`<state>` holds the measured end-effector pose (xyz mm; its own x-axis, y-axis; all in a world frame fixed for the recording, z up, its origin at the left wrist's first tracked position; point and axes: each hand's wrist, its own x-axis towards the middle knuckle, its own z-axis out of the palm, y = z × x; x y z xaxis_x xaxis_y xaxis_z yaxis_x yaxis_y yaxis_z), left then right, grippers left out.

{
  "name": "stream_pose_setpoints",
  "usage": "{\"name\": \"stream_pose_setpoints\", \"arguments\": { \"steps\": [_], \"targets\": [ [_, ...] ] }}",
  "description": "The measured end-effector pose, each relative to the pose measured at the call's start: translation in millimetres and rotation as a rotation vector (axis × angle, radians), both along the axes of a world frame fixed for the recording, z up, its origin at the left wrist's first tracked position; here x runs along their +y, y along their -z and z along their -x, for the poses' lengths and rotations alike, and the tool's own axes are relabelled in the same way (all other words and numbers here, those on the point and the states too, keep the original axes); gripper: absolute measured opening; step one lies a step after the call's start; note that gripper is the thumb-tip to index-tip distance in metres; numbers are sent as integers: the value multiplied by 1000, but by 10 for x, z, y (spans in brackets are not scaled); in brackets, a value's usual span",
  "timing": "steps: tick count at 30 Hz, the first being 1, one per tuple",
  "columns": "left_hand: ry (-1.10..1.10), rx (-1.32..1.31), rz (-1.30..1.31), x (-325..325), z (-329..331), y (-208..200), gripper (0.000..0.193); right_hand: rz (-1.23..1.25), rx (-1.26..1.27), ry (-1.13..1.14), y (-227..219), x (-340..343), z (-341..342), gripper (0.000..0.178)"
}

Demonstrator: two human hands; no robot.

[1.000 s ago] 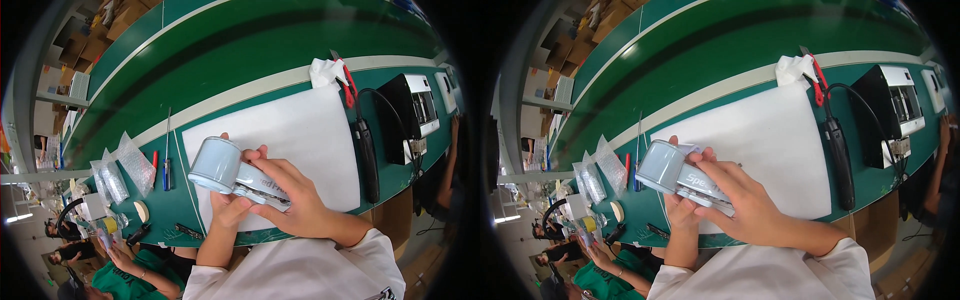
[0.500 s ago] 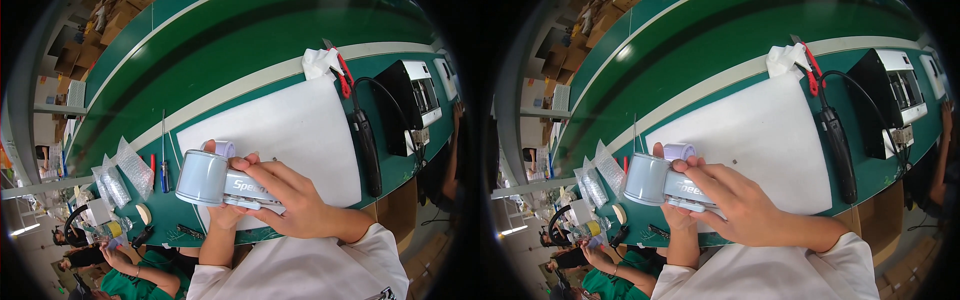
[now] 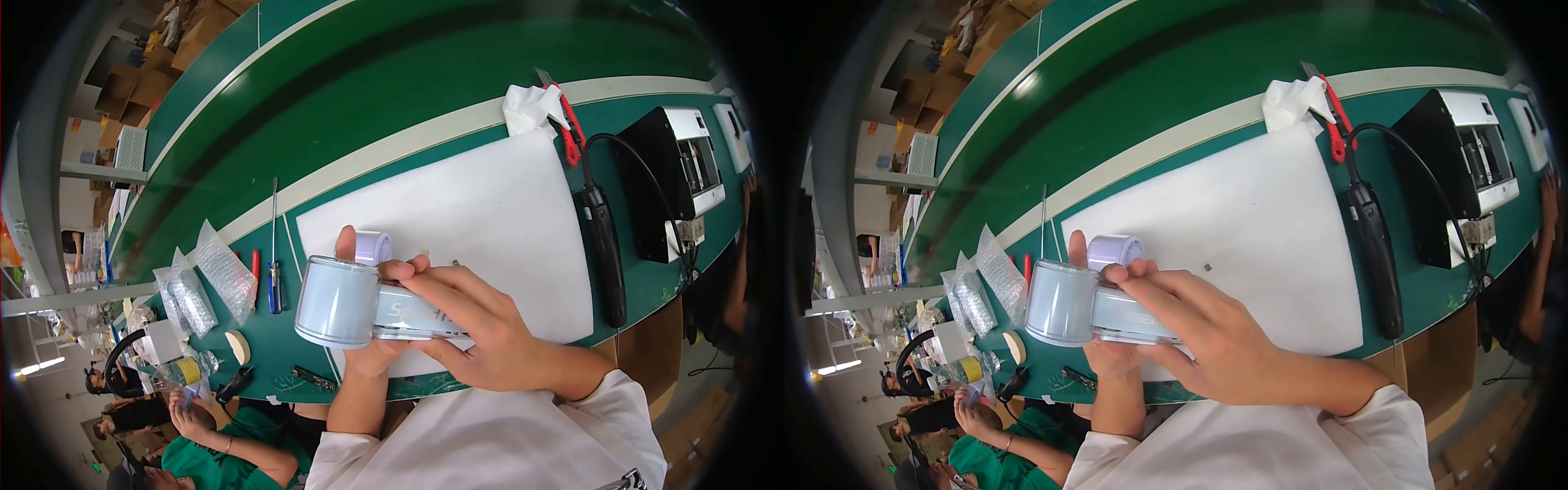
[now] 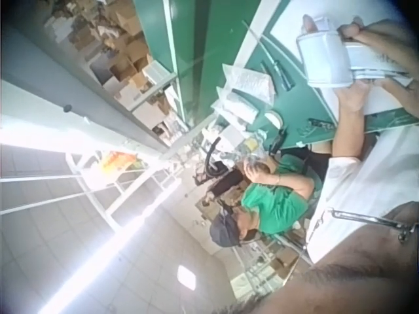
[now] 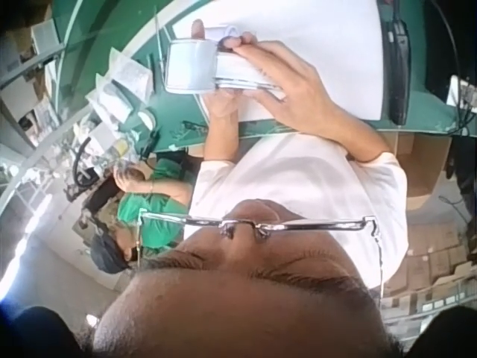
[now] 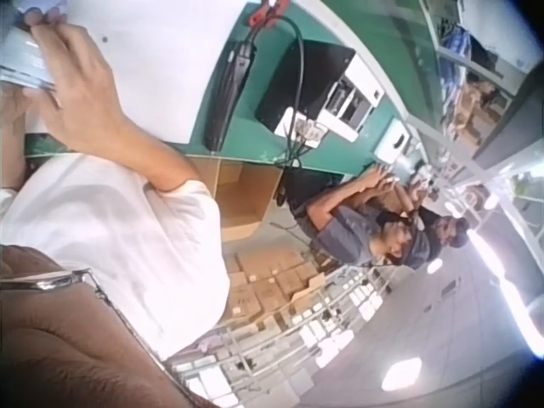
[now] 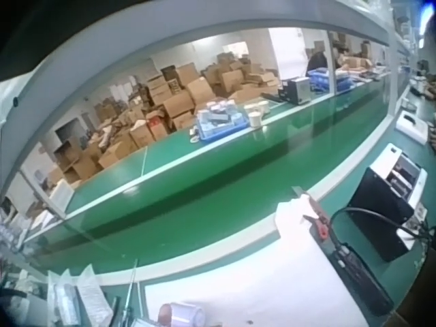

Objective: The person assembles handheld portable fans by combining fan housings, circuit boards, batteries, and fan blades on a production line. The assembly is performed using an electric screwdriver and pliers.

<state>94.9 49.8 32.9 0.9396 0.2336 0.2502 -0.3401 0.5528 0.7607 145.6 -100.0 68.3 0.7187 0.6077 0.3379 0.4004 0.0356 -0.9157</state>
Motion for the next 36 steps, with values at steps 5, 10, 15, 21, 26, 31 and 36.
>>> {"name": "stream_pose_setpoints", "arguments": {
  "steps": [5,10,15,21,26,31,36],
  "targets": [
    [38,-14,19,31,23,16,100,-3,-20,-3,-4,25,15,63],
    [82,-49,72,47,12,42,89,2,-46,4,19,33,10,63],
    [51,-20,54,28,61,55,84,1,-52,-2,18,21,4,62],
    [-61,128,22,-45,54,-36,75,1,107,5,29,28,2,62],
    [-120,102,-21,-13,45,-7,75,-42,314,-104,89,59,-18,61],
    [-132,252,-50,-7,5,-68,80,-188,692,-227,195,102,9,65],
    [-140,226,-39,-2,10,-41,79,-224,806,-259,170,138,14,64]
  ]
}}
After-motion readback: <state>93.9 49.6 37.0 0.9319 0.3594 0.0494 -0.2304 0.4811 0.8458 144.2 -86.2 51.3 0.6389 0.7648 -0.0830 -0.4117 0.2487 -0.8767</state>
